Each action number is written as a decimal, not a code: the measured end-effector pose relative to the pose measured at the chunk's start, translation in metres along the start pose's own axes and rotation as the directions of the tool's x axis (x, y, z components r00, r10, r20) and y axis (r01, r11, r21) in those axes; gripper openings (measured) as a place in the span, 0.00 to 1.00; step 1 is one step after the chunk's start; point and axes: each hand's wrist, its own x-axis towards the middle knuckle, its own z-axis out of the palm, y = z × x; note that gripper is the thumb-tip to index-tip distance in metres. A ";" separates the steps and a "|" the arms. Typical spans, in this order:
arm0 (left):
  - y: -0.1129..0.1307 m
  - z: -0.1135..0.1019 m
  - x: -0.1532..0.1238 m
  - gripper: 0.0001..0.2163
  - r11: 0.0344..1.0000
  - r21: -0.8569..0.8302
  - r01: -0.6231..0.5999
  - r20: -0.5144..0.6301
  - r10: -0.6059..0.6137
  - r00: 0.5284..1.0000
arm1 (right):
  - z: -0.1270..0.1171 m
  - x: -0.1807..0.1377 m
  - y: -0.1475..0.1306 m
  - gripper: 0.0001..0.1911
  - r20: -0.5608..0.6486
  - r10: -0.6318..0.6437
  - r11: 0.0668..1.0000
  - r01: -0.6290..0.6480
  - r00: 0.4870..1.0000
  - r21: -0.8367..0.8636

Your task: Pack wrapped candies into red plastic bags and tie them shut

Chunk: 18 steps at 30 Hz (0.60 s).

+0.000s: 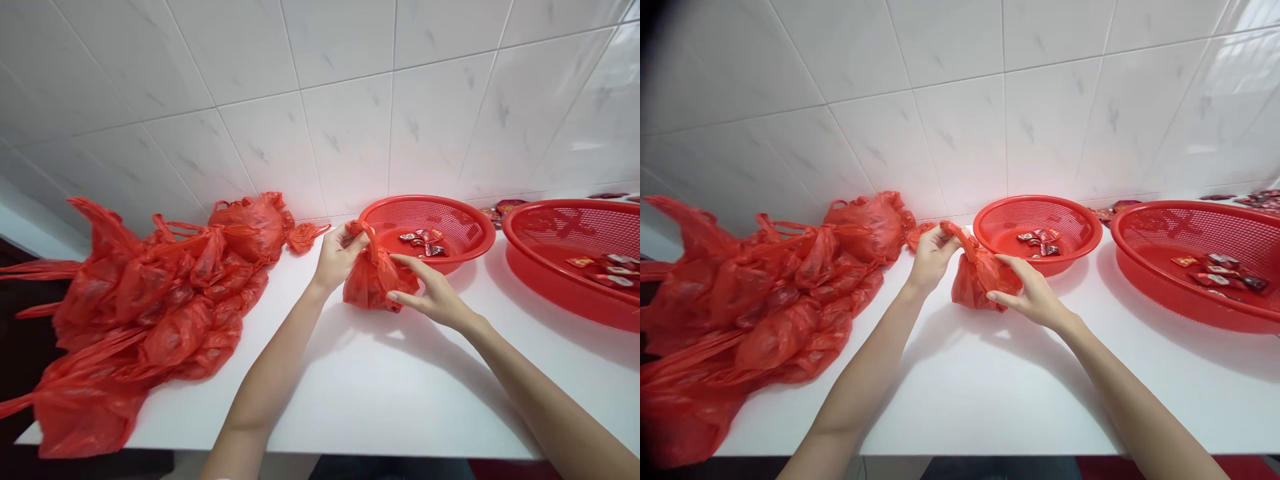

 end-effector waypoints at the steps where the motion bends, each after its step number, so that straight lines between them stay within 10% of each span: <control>1: 0.002 -0.001 0.000 0.17 1.000 -0.012 -0.007 -0.019 0.007 1.000 | 0.000 0.000 0.000 0.33 0.035 0.004 1.000 -0.004 0.999 -0.003; 11: 0.045 -0.050 0.026 0.17 0.987 -0.037 -0.159 -0.412 0.130 0.902 | -0.008 0.000 -0.001 0.21 0.355 0.122 0.989 -0.141 0.927 0.031; 18: 0.161 -0.182 0.099 0.06 0.746 0.664 -0.053 -0.569 0.550 0.610 | -0.006 -0.003 0.004 0.17 0.425 0.124 0.992 -0.115 0.897 -0.046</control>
